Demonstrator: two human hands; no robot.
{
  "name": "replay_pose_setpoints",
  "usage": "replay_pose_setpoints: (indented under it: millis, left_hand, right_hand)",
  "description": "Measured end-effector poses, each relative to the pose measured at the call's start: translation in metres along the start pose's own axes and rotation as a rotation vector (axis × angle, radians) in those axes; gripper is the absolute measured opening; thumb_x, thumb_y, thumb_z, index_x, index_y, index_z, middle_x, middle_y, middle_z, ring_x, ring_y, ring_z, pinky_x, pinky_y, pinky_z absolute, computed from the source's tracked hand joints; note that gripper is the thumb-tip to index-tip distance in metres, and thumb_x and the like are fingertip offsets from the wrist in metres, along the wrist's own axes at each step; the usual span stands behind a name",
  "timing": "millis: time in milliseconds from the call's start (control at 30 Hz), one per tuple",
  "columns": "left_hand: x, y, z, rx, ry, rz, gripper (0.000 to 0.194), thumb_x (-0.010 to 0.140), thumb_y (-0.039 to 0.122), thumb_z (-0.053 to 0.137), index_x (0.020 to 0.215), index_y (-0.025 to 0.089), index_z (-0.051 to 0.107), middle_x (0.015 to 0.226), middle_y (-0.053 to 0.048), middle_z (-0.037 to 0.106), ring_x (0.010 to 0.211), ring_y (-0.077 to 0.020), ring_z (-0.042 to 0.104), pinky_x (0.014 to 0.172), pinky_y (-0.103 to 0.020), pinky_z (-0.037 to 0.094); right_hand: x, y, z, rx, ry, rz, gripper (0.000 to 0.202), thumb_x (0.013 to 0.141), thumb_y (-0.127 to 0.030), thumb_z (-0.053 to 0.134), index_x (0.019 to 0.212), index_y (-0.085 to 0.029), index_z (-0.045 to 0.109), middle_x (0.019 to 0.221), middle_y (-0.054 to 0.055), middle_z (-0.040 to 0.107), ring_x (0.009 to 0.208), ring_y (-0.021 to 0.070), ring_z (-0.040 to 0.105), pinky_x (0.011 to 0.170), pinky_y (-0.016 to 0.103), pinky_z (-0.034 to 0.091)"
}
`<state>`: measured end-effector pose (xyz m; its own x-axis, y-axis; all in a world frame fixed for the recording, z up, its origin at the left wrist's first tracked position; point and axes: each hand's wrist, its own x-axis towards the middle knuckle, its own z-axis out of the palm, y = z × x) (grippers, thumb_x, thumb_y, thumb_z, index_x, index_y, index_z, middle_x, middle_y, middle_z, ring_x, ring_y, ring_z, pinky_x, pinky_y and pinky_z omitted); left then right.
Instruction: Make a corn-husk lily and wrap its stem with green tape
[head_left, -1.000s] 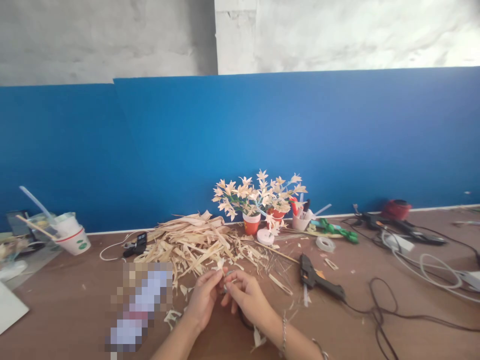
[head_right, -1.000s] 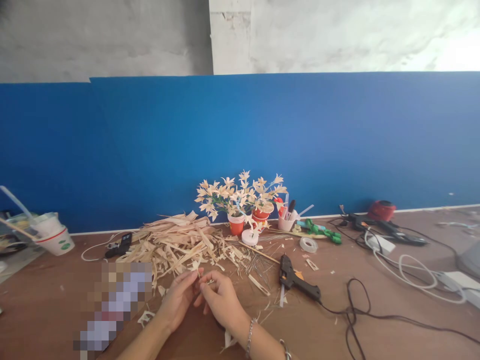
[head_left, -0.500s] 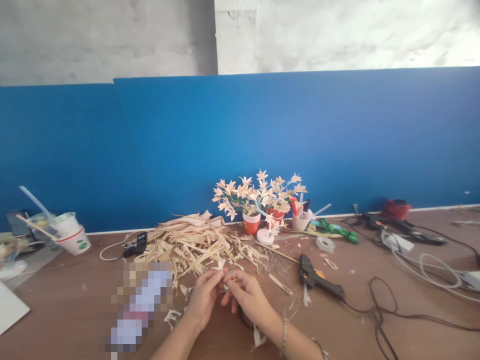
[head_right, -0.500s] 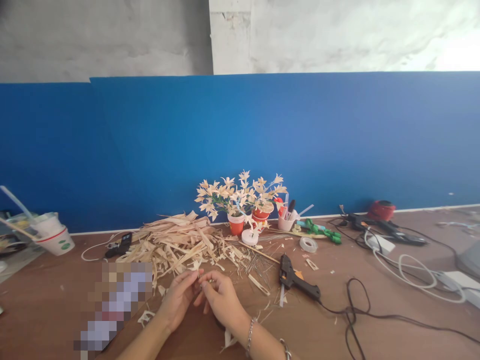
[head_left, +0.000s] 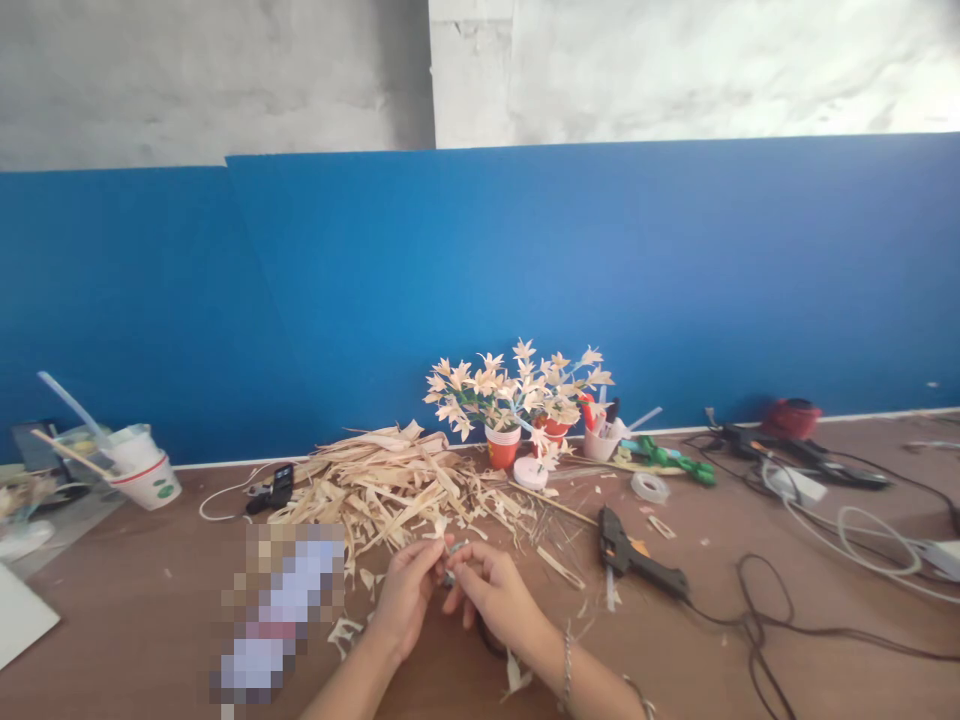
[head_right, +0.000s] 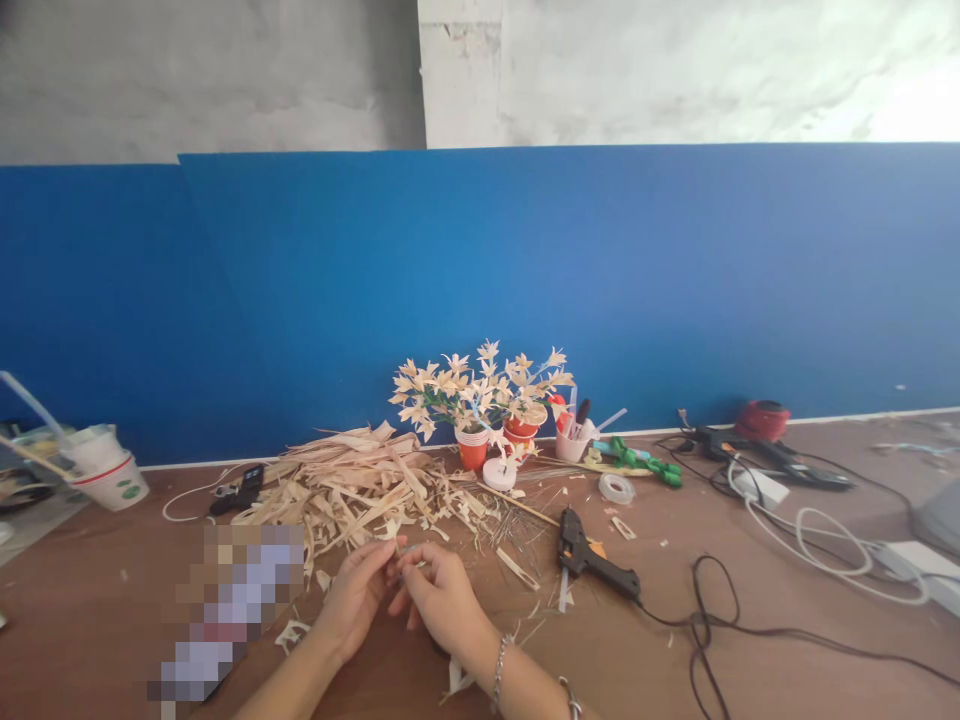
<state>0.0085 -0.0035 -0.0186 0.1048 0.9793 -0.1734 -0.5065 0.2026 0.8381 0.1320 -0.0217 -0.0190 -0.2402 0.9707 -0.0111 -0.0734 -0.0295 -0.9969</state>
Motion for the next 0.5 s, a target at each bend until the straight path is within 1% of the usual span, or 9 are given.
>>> replay_pose_setpoints:
  millis: [200,400,500]
  left_hand:
    - [0.0,-0.0001,-0.0002,0.025,-0.01,-0.006,0.018,0.06,0.027,0.074,0.065,0.011,0.071,0.055,-0.001,0.058,0.053,-0.0091,0.047,0.052,-0.02,0.038]
    - [-0.0004,0.0002,-0.0003,0.017,-0.021,-0.02,0.018,0.06,0.026,0.074,0.066,0.009,0.071,0.054,-0.001,0.056,0.052,-0.0082,0.045,0.051,-0.02,0.037]
    - [-0.0012,0.0012,0.0008,0.029,-0.024,-0.018,0.018,0.059,0.026,0.074,0.066,0.01,0.071,0.054,-0.001,0.057,0.052,-0.0081,0.045,0.051,-0.02,0.037]
  right_hand:
    - [0.0002,-0.0019,0.0009,0.003,0.02,-0.002,0.04,0.074,-0.054,0.051,0.078,-0.015,0.05,0.053,-0.001,0.06,0.034,0.0063,0.045,0.034,0.016,0.032]
    - [0.0011,-0.0026,0.0019,0.028,0.031,0.011,0.043,0.07,-0.057,0.054,0.075,-0.015,0.05,0.051,-0.001,0.059,0.034,0.0074,0.047,0.033,0.017,0.033]
    - [0.0016,-0.0021,0.0014,0.032,0.031,0.02,0.043,0.07,-0.057,0.054,0.076,-0.014,0.05,0.049,-0.001,0.059,0.033,0.0073,0.046,0.033,0.017,0.033]
